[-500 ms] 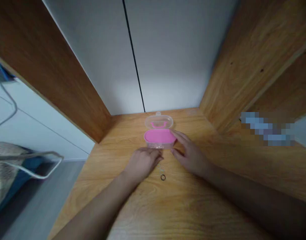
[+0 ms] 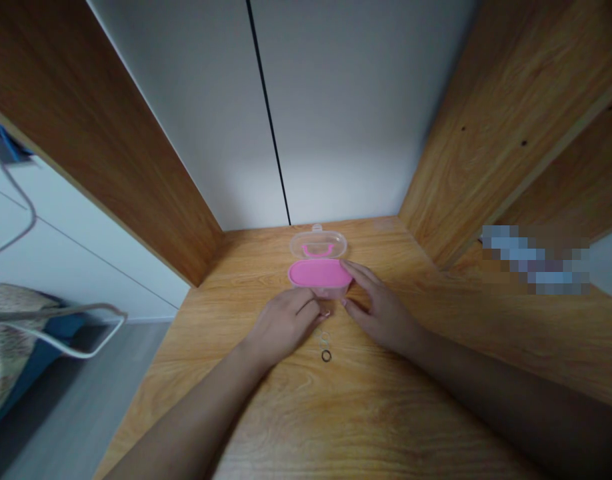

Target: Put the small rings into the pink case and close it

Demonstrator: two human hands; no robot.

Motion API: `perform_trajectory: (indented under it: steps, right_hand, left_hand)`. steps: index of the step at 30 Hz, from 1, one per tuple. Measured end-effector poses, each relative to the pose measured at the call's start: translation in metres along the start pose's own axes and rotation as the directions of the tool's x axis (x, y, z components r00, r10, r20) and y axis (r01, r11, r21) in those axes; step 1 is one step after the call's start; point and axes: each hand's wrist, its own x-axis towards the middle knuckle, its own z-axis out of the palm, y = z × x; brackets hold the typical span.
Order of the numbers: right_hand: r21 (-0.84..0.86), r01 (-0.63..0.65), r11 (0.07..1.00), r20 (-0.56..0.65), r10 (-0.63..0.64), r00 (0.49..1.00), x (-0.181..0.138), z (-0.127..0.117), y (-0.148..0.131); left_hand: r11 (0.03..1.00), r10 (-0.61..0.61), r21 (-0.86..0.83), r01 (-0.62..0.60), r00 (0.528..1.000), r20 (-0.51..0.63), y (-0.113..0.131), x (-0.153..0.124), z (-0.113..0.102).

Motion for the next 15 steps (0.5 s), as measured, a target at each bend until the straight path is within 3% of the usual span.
perform_trajectory:
  steps: [3, 8, 15]
  right_hand:
    - [-0.001, -0.01, 1.0, 0.008, 0.01, 1.0, 0.0, 0.0, 0.0]
    - [-0.012, -0.026, 1.0, 0.019, 0.026, 0.999, 0.001, -0.003, -0.003]
    - [-0.004, -0.027, 1.0, 0.012, 0.027, 1.0, 0.0, -0.003, -0.003]
  left_hand:
    - [1.0, -0.004, 0.004, 0.005, 0.979, -0.205, -0.001, -0.002, -0.007]
    - [0.988, -0.15, -0.093, 0.124, 0.912, -0.381, -0.013, -0.007, -0.012]
    - [0.958, -0.284, -0.104, 0.265, 0.865, -0.413, -0.029, -0.009, -0.01]
